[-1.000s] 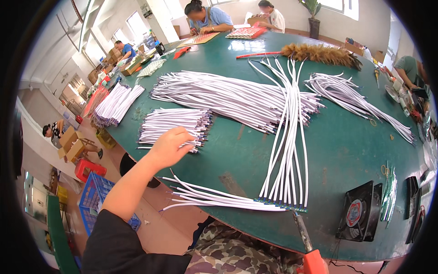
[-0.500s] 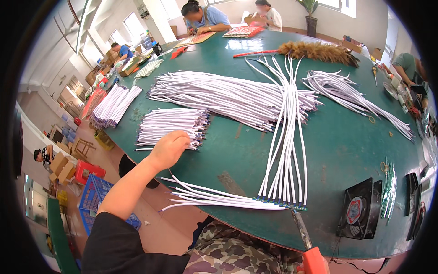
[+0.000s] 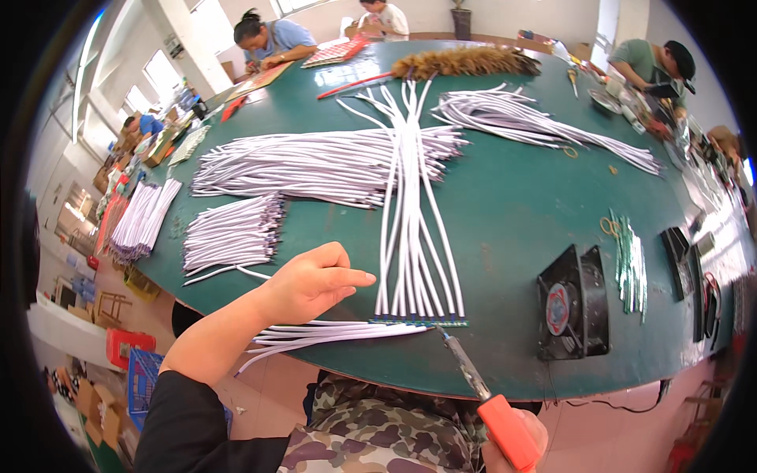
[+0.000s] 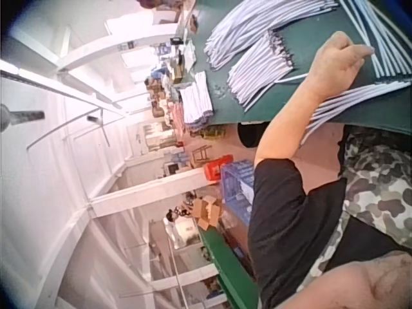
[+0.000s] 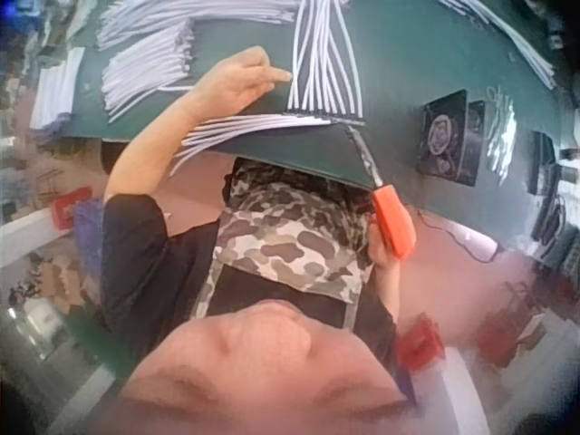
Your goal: The person solders wires onto circuit board strips using a soldering iron and rearranges wire bundles on the table.
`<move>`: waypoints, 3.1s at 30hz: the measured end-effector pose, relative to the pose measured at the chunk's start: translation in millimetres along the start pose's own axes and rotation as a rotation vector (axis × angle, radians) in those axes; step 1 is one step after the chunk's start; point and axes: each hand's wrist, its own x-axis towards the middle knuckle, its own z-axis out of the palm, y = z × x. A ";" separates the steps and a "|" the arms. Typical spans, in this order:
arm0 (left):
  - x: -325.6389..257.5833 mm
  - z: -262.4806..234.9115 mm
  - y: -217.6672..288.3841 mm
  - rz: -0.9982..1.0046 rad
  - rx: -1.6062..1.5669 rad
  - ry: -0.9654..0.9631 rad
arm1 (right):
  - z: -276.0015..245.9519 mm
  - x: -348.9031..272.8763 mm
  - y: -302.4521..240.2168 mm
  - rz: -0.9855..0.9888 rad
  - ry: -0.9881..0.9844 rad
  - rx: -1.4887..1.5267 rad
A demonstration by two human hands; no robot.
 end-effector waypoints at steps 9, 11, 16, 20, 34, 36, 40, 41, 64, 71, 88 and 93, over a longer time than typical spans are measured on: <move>26.8 25.9 28.4 -0.228 -0.188 -0.121 | -14.6 -3.7 9.9 -0.070 -0.029 -0.182; 29.4 33.1 34.4 -0.216 -0.199 -0.131 | -20.7 -12.1 26.9 -0.257 -0.079 -0.204; 34.1 54.2 39.7 -0.065 -0.071 -0.053 | -24.4 -17.2 33.4 -0.259 -0.061 -0.296; 36.6 67.3 41.5 0.038 -0.034 -0.021 | -24.7 -15.9 34.2 -0.244 -0.072 -0.264; 37.3 74.4 43.5 0.097 0.129 -0.049 | -23.8 -13.2 31.8 -0.218 -0.073 -0.279; 39.0 73.9 44.6 0.098 0.131 -0.077 | -24.3 -15.5 34.5 -0.244 -0.077 -0.291; 41.2 77.6 45.5 0.063 0.119 -0.084 | -18.8 -12.1 29.9 -0.201 -0.080 -0.225; 42.2 78.3 47.0 0.049 0.087 -0.082 | -13.2 -9.7 25.0 -0.137 -0.001 -0.209; 39.9 87.4 45.2 0.041 0.120 -0.062 | 2.9 3.6 19.9 -0.083 -0.006 -0.280; 40.3 88.7 44.7 0.044 0.117 -0.054 | 3.8 2.3 22.5 -0.142 -0.006 -0.312; 40.1 89.7 45.8 0.045 0.139 -0.065 | -3.5 7.3 22.6 -0.279 -0.110 -0.310; 39.8 90.5 45.7 0.047 0.148 -0.068 | -2.8 9.7 25.8 -0.316 -0.105 -0.222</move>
